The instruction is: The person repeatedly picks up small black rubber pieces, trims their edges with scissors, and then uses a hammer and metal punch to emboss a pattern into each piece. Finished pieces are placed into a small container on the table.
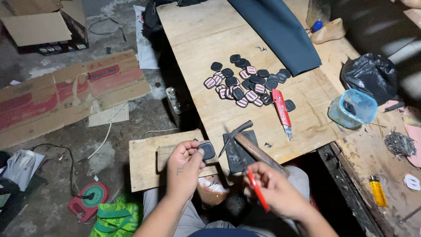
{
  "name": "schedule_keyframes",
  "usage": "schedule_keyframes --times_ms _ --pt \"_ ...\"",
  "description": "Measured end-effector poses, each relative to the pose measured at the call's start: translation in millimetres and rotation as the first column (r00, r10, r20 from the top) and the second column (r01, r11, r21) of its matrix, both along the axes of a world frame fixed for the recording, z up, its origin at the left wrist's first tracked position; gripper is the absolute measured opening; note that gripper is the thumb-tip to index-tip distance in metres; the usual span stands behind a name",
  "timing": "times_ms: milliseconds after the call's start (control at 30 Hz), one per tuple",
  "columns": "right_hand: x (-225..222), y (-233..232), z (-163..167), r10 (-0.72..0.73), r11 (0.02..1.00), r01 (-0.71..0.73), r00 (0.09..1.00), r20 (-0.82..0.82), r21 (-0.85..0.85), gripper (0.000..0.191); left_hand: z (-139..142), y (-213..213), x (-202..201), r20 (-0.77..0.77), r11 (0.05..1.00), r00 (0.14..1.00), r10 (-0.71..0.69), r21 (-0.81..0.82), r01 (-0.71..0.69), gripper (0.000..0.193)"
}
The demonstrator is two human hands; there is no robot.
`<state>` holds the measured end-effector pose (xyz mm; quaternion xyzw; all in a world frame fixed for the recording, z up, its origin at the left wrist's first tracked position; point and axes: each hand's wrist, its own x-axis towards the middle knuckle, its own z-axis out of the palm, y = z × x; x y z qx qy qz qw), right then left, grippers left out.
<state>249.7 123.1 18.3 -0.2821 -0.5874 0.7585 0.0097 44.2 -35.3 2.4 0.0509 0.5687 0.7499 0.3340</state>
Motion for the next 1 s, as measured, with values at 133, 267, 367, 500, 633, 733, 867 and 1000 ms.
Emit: schedule_keyframes --times_ms 133,267,367,500,633,733,867,1000 --pt "2 -23 -19 0.213 0.977 -0.213 0.977 -0.015 0.008 0.04 -5 0 -6 -0.12 0.999 0.992 0.036 0.038 -0.032 0.02" --pt "1 -25 -26 0.248 0.954 -0.268 0.957 -0.148 -0.136 0.06 -6 -2 -6 -0.061 1.0 0.998 0.023 0.014 -0.022 0.018" --pt "-1 -24 -28 0.248 0.944 -0.266 0.962 -0.112 -0.197 0.066 -6 -3 -6 -0.015 0.998 1.0 0.027 0.05 -0.027 0.018" --pt "1 -29 -27 0.193 0.916 -0.235 0.969 -0.156 -0.325 0.067 -8 -6 -7 0.19 0.987 0.982 0.001 0.16 -0.032 0.017" --pt "5 -30 -23 0.185 0.906 -0.231 0.97 -0.16 -0.355 0.067 -8 -8 -9 0.165 0.98 0.986 -0.038 0.199 0.005 0.017" --pt "4 -23 -23 0.245 0.928 -0.278 0.957 -0.155 -0.249 0.064 -4 -13 -12 0.02 0.984 0.996 -0.086 0.158 0.082 0.018" --pt "3 -19 -26 0.271 0.943 -0.275 0.961 -0.05 -0.188 0.053 0 -15 -17 -0.086 0.99 0.988 -0.127 0.051 0.131 0.02" --pt "5 -25 -28 0.205 0.967 -0.192 0.977 0.065 -0.169 0.045 1 -16 -17 -0.105 0.992 0.986 -0.129 -0.015 0.128 0.021"
